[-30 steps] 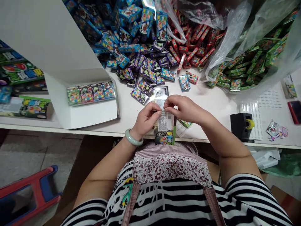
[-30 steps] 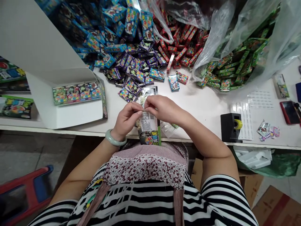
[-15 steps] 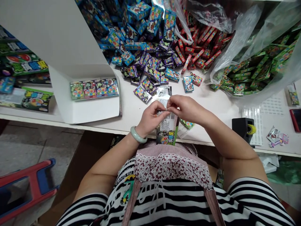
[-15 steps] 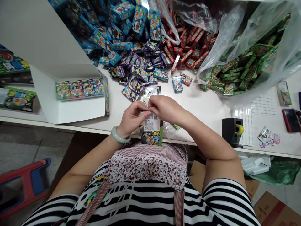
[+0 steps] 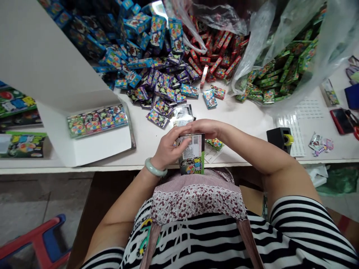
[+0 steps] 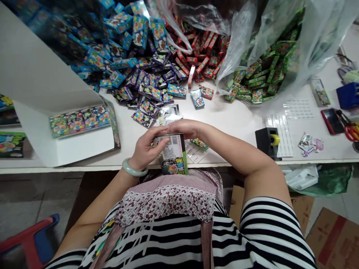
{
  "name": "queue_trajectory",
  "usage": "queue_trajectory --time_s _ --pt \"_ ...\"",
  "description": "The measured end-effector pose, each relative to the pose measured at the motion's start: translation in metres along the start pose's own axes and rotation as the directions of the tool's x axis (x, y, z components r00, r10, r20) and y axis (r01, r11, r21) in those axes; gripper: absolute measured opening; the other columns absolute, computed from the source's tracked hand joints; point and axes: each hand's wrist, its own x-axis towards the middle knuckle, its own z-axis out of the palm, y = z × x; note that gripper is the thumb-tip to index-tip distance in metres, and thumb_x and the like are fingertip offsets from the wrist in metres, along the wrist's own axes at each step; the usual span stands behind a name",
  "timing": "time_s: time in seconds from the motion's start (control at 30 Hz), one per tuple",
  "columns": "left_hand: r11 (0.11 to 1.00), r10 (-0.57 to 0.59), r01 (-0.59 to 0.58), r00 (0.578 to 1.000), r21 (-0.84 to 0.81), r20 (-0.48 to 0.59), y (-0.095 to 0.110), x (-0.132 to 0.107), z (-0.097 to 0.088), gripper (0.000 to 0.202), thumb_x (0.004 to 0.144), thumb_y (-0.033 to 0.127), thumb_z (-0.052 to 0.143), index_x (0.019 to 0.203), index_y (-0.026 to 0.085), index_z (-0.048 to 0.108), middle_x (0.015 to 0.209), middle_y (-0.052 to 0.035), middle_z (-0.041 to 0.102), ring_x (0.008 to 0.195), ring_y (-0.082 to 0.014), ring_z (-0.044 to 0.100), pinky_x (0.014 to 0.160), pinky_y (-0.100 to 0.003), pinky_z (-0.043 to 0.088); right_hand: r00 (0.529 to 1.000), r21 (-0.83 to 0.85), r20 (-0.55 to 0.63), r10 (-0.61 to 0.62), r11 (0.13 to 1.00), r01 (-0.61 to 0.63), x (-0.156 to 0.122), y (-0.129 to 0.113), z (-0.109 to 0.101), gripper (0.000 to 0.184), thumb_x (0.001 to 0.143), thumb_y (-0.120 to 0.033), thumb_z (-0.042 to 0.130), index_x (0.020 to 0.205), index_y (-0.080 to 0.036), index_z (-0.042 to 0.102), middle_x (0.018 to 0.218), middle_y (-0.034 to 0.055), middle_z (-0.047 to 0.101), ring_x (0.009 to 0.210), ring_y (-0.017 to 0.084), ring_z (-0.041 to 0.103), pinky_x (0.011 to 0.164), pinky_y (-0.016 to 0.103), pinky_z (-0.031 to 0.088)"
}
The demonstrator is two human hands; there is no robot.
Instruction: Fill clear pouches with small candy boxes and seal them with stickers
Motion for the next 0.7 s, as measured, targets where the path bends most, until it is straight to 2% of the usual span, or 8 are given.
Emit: queue_trajectory --time_s 0.07,0.13,0.2,0.3,0.4,0.5,0.6,0.7 --pt "1.0 -0.027 0.027 1.0 -0.007 0.006 -0.003 0.001 -0.01 0.019 0.091 0.031 0.063 0.108 0.023 0.066 0.099 -0.0035 0.069 0.089 -0.018 0.065 0.078 -0.034 0.052 1.0 0.09 0.017 0.012 0.996 -0.013 -0.005 0.004 -0.012 0.003 0.078 -0.016 0.058 0.076 -0.017 0.06 0.067 0.0 0.064 0.06 0.013 0.06 0.059 0.025 0.051" --pt "0.99 -0.136 0.138 0.972 -0.003 -0.19 -0.017 -0.005 -0.022 0.016 0.091 0.034 0.064 0.102 0.023 0.067 0.096 -0.0024 0.068 0.088 -0.0177 0.063 0.079 -0.034 0.051 0.987 0.106 -0.141 -0.076 0.99 0.091 -0.02 0.016 -0.031 0.007 0.083 -0.022 0.057 0.088 -0.019 0.062 0.079 0.0 0.069 0.07 0.012 0.063 0.066 0.025 0.051" --pt "0.961 -0.257 0.275 0.85 -0.029 -0.46 -0.042 -0.019 -0.036 0.018 0.088 0.036 0.069 0.1 0.023 0.066 0.096 -0.0006 0.065 0.089 -0.017 0.06 0.082 -0.035 0.049 0.883 -0.056 -0.426 -0.198 0.98 0.193 -0.044 0.037 -0.054 0.014 0.086 -0.027 0.057 0.097 -0.02 0.061 0.09 0.0008 0.071 0.08 0.012 0.064 0.074 0.027 0.051" --pt "0.917 -0.375 0.389 0.76 -0.09 -0.531 -0.081 -0.05 -0.053 0.022 0.084 0.037 0.073 0.098 0.027 0.061 0.091 0.0027 0.059 0.087 -0.0166 0.055 0.079 -0.034 0.046 0.674 -0.368 -0.698 -0.241 0.929 -0.048 -0.084 0.084 -0.077 0.018 0.086 -0.026 0.059 0.1 -0.018 0.064 0.096 0.0045 0.07 0.085 0.016 0.064 0.084 0.033 0.049" --pt "0.88 -0.432 0.473 0.762 -0.04 -0.483 -0.097 -0.071 -0.062 0.025 0.081 0.035 0.075 0.098 0.027 0.058 0.092 0.002 0.055 0.086 -0.0187 0.054 0.078 -0.037 0.044 0.672 -0.492 -0.719 -0.177 0.813 -0.311 -0.106 0.126 -0.077 0.026 0.086 -0.027 0.062 0.11 -0.016 0.065 0.106 0.01 0.068 0.091 0.021 0.064 0.089 0.037 0.049" --pt "0.904 -0.271 0.398 0.817 0.157 -0.508 -0.08 -0.063 -0.057 0.042 0.073 0.026 0.08 0.109 0.025 0.058 0.113 -0.0031 0.056 0.107 -0.0249 0.053 0.092 -0.042 0.042 0.676 -0.561 -0.71 -0.198 0.74 -0.372 -0.106 0.148 -0.066 0.03 0.085 -0.029 0.065 0.112 -0.015 0.065 0.115 0.0139 0.063 0.104 0.024 0.061 0.095 0.038 0.047" --pt "0.947 -0.221 0.286 0.911 0.147 -0.347 -0.051 -0.029 -0.034 0.04 0.078 0.027 0.075 0.115 0.022 0.059 0.112 -0.0053 0.061 0.102 -0.0221 0.058 0.091 -0.04 0.046 0.639 -0.557 -0.732 -0.236 0.747 -0.363 -0.096 0.152 -0.063 0.018 0.085 -0.025 0.063 0.1 -0.017 0.066 0.108 0.0114 0.064 0.102 0.024 0.06 0.092 0.037 0.047" --pt "0.946 -0.322 0.323 0.938 0.02 0.124 -0.037 0.013 0.007 0.034 0.083 0.034 0.07 0.113 0.022 0.059 0.104 -0.0051 0.067 0.094 -0.0208 0.063 0.086 -0.038 0.051 0.628 -0.472 -0.75 -0.205 0.832 -0.292 -0.09 0.15 -0.071 0.006 0.084 -0.022 0.058 0.087 -0.019 0.062 0.092 0.0053 0.065 0.086 0.02 0.06 0.082 0.035 0.047"
